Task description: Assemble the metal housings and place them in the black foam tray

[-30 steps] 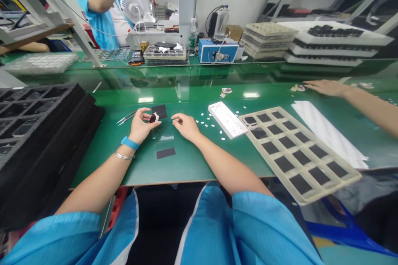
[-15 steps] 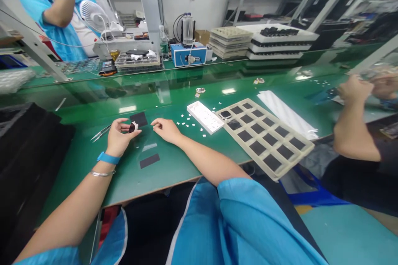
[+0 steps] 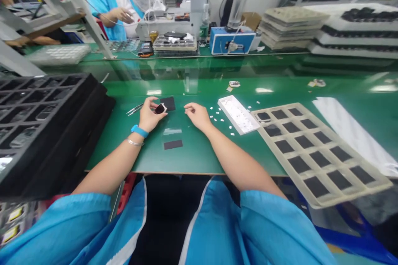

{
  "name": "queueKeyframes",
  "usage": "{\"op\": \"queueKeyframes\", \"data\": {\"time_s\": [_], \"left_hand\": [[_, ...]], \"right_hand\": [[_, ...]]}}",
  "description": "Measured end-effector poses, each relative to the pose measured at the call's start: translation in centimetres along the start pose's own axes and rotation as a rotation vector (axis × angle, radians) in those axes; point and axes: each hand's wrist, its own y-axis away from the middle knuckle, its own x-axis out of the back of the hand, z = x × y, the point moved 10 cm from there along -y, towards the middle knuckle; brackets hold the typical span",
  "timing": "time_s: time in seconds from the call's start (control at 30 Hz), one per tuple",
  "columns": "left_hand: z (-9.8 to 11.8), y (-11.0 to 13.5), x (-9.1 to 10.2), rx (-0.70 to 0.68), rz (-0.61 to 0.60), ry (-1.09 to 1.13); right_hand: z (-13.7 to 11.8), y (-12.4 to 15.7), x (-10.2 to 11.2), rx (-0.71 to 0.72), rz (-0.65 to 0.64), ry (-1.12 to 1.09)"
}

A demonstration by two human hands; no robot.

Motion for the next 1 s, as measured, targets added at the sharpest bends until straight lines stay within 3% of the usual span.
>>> {"op": "queueKeyframes", "data": {"time_s": [0.13,0.3,0.4,0.47,0.53,0.63,0.77,0.9,1.0], "left_hand": [[1.8,0.7,1.2,-0.122,0.100,-0.089],[8.0,5.7,5.0,-0.502,0.256,-0.190],[12.5,11.4,8.7,-0.840,0.317,-0.287],[14.7,15.1,12.2,-1.032,0.348,-0.367],[15.8,16.8,16.8,-1.092,0.404,-0.463],[15.1,14.0,25.1,-0.861,0.503,-0.644],[10.7,6.3,34.9,-0.438,0.540,-0.753],[5.1,-0.1,40.7,-0.152,0.532,-0.774],[1.9,-2.2,42.7,0.022,0.523,-0.855]], "right_hand": [[-0.2,0.1,0.4,0.003,0.002,0.012],[0.8,0.0,0.4,0.035,-0.002,0.061],[1.5,-0.4,-0.2,0.031,-0.031,0.082],[1.5,-0.3,-0.8,0.029,-0.063,0.090],[1.3,-0.1,-1.1,0.027,-0.073,0.104],[1.0,0.3,-1.1,0.024,-0.056,0.127],[0.8,0.4,-1.3,0.042,-0.055,0.154],[0.3,0.4,-1.4,0.098,-0.051,0.192],[0.0,0.6,-1.3,0.101,-0.032,0.204]]}}
